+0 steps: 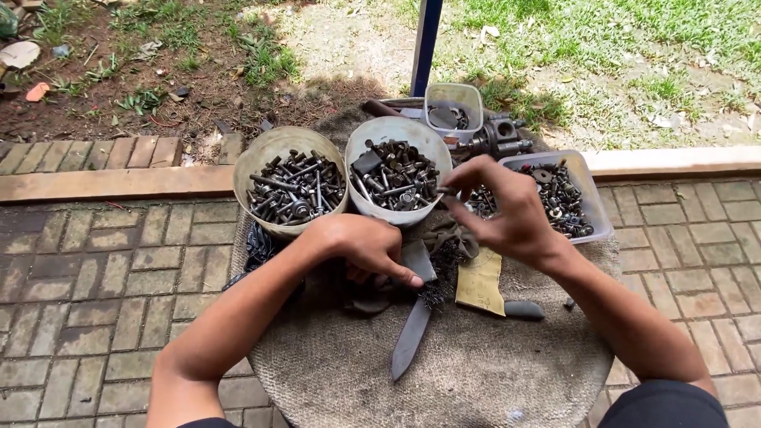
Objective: Sanding a small metal component with sandpaper to clean or smooth its surface.
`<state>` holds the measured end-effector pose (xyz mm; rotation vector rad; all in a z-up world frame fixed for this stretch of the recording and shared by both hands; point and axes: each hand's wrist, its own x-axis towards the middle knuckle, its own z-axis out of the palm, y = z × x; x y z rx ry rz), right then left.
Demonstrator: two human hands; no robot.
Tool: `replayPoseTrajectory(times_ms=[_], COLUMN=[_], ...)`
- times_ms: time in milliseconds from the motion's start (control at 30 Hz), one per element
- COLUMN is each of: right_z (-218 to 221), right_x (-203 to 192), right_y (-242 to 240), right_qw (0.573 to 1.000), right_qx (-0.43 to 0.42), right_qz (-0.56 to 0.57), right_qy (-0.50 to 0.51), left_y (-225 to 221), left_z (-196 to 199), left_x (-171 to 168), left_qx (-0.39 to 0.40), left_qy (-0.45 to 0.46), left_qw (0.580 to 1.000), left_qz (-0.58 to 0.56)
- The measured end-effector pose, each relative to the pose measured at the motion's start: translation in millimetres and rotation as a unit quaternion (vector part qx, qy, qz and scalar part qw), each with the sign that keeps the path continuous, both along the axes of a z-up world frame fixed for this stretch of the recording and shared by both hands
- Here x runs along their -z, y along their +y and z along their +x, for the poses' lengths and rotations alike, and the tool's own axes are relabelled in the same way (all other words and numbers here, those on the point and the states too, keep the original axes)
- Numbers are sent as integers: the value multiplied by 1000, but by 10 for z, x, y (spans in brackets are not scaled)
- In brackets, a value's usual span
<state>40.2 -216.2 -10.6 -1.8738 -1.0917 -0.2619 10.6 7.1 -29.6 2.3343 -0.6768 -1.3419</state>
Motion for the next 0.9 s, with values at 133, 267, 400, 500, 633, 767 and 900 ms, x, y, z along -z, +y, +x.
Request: replayPoseTrajectory(times_ms=[133,267,400,500,633,767,900], right_z=[36,139,261,393,456,358,239], right_x=[-70,17,134,247,276,140,1], right_y=[-122,-207,-311,-388,-474,-460,-419], right_qw=[978,906,807,752,740,729,735], right_qx=[-64,-114,-221,-254,-252,-265,-310], right_qz=[97,239,321,350,353,361,337], right_qy=[175,331,445,497,514,518,500], left_y=[2,-11,-24,-34,-34,-93,-126], left_z=[-22,-16,-30,-41,-34,-83,-111], left_x=[-65,-121,-174,-231,-233,-353,-409], left_qx=[1,-2,-8,-8,-8,-14,-28], left_qy=[5,5,11,14,13,8,5], left_qw=[1000,1000,1000,999,999,998,996], left_qz=[3,21,28,29,31,58,89])
